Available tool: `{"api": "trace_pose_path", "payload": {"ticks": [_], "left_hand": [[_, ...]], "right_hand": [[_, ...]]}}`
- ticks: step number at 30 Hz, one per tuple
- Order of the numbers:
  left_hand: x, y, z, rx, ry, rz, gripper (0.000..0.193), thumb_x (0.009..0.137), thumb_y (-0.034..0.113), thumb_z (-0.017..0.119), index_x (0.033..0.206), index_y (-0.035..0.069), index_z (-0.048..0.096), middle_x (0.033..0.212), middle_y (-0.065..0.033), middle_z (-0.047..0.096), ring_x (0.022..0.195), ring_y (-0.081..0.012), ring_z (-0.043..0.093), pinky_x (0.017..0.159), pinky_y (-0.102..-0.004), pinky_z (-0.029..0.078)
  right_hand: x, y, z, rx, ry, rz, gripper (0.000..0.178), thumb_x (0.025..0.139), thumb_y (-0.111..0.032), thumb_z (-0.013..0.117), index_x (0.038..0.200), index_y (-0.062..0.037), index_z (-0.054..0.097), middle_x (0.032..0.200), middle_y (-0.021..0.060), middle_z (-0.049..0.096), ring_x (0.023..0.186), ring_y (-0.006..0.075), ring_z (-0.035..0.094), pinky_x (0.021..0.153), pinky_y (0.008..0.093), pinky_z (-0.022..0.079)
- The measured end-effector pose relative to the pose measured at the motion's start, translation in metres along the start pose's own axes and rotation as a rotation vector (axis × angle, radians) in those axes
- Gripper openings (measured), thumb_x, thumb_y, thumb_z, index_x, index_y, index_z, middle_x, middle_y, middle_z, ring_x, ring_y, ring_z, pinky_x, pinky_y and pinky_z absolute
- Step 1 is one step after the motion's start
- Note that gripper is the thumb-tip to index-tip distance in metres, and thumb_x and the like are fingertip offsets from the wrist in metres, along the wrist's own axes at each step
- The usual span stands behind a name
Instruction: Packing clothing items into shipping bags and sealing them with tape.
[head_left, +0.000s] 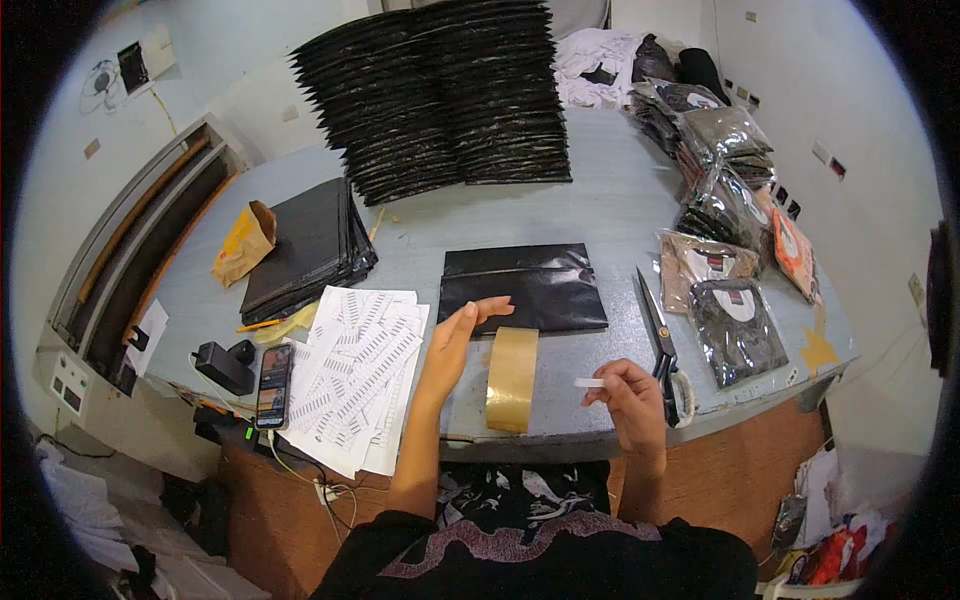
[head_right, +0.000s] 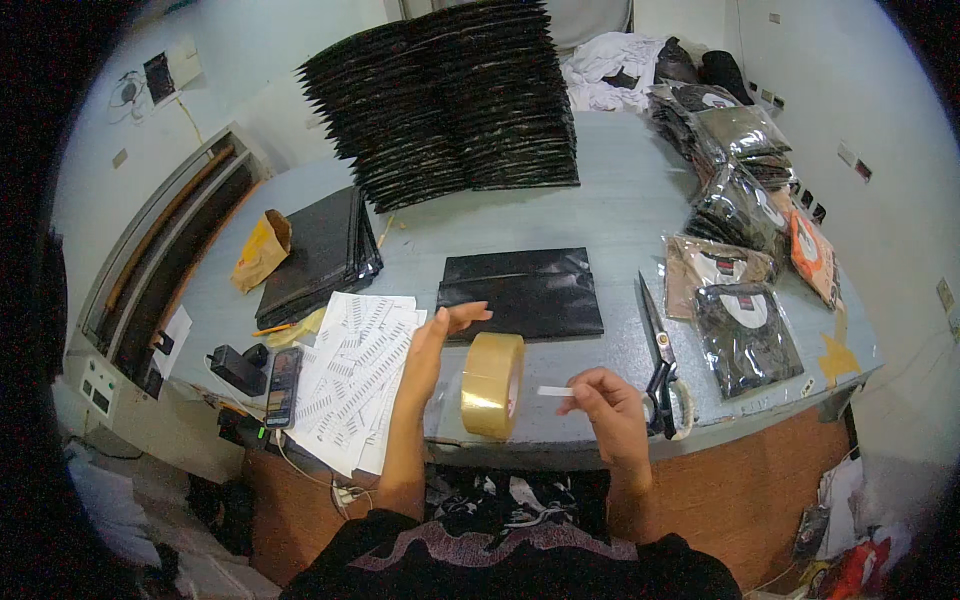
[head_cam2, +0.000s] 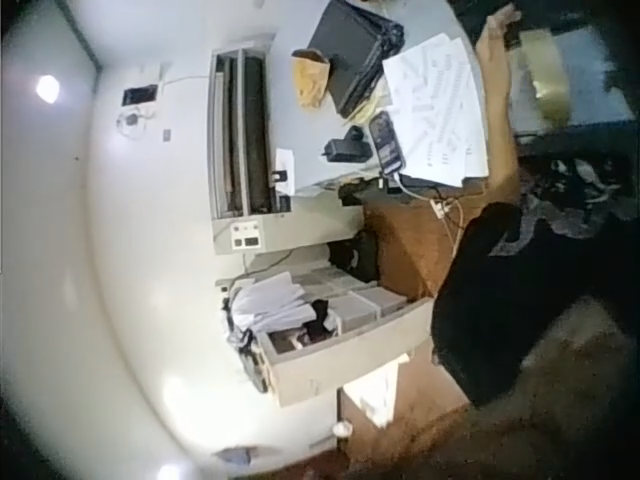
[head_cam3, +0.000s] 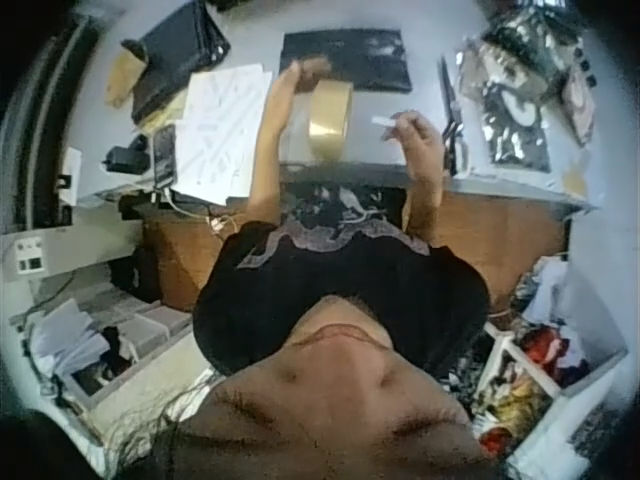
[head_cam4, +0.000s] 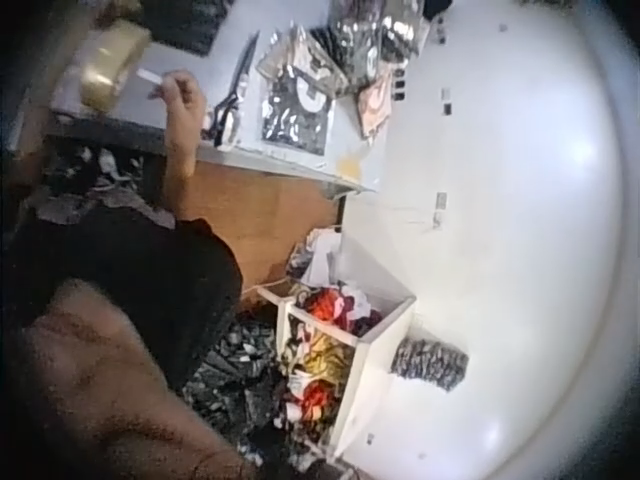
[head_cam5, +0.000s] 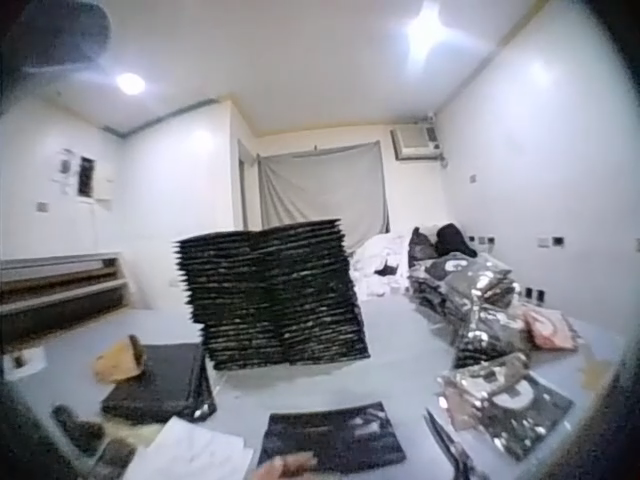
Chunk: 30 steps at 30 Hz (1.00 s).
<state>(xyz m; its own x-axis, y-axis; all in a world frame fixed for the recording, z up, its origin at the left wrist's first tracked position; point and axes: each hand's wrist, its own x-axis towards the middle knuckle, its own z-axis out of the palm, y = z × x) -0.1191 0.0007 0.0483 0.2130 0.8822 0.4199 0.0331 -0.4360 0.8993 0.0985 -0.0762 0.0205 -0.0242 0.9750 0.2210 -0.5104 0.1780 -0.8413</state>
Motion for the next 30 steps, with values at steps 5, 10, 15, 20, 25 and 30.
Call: {"api": "trace_pose_path", "payload": {"ticks": [5,10,15,20,25,30], "left_hand": [[-0.007,-0.018,0.007,-0.115,-0.129,-0.206,0.061,0.091,0.045,0.019,0.107,-0.002,0.055,0.104,-0.0103,0.058,0.100,-0.0206,0.050,0.091,-0.0308,0.033],[-0.022,-0.020,0.003,-0.121,-0.082,-0.121,0.056,0.092,0.043,0.022,0.106,0.001,0.055,0.107,-0.0114,0.055,0.101,-0.0211,0.049,0.092,-0.0314,0.032],[-0.033,-0.007,-0.008,0.092,-0.193,0.083,0.039,0.087,0.028,0.042,0.112,0.000,0.051,0.116,-0.0152,0.050,0.110,-0.0266,0.045,0.095,-0.0328,0.030],[-0.044,0.009,-0.014,0.252,-0.243,0.080,0.042,0.081,0.024,0.047,0.117,0.003,0.048,0.121,-0.0153,0.046,0.116,-0.0287,0.040,0.098,-0.0358,0.027],[-0.049,0.014,-0.011,0.262,-0.242,0.052,0.041,0.078,0.010,0.051,0.118,0.003,0.048,0.123,-0.0153,0.045,0.117,-0.0286,0.039,0.098,-0.0355,0.027],[-0.050,0.016,-0.011,0.282,-0.246,0.053,0.041,0.077,0.007,0.051,0.118,0.003,0.047,0.123,-0.0148,0.044,0.118,-0.0278,0.038,0.098,-0.0346,0.027]], "right_hand": [[0.002,0.003,0.000,-0.104,-0.085,0.113,0.015,0.086,-0.012,0.050,0.086,0.0018,0.053,0.083,0.0087,0.053,0.073,0.0144,0.053,0.068,0.0296,0.046],[0.000,0.007,0.013,-0.073,-0.199,0.172,0.018,0.088,-0.017,0.046,0.092,0.0001,0.050,0.093,0.0088,0.050,0.084,0.0151,0.050,0.076,0.0312,0.043],[0.000,0.003,0.022,-0.011,-0.089,0.040,0.013,0.087,-0.014,0.047,0.086,-0.0006,0.049,0.092,0.0095,0.050,0.084,0.0166,0.052,0.078,0.0319,0.044],[0.003,0.002,0.014,0.096,-0.006,-0.015,0.012,0.086,-0.011,0.048,0.081,-0.0003,0.047,0.091,0.0111,0.049,0.085,0.0172,0.053,0.079,0.0327,0.045],[0.000,0.005,0.015,0.127,-0.022,0.014,0.012,0.085,-0.011,0.049,0.080,0.0004,0.048,0.089,0.0115,0.049,0.089,0.0194,0.052,0.082,0.0354,0.045],[0.002,0.007,0.021,0.081,0.007,-0.023,0.011,0.083,-0.009,0.049,0.077,0.0002,0.049,0.092,0.0121,0.049,0.094,0.0216,0.050,0.085,0.0375,0.042]]}}
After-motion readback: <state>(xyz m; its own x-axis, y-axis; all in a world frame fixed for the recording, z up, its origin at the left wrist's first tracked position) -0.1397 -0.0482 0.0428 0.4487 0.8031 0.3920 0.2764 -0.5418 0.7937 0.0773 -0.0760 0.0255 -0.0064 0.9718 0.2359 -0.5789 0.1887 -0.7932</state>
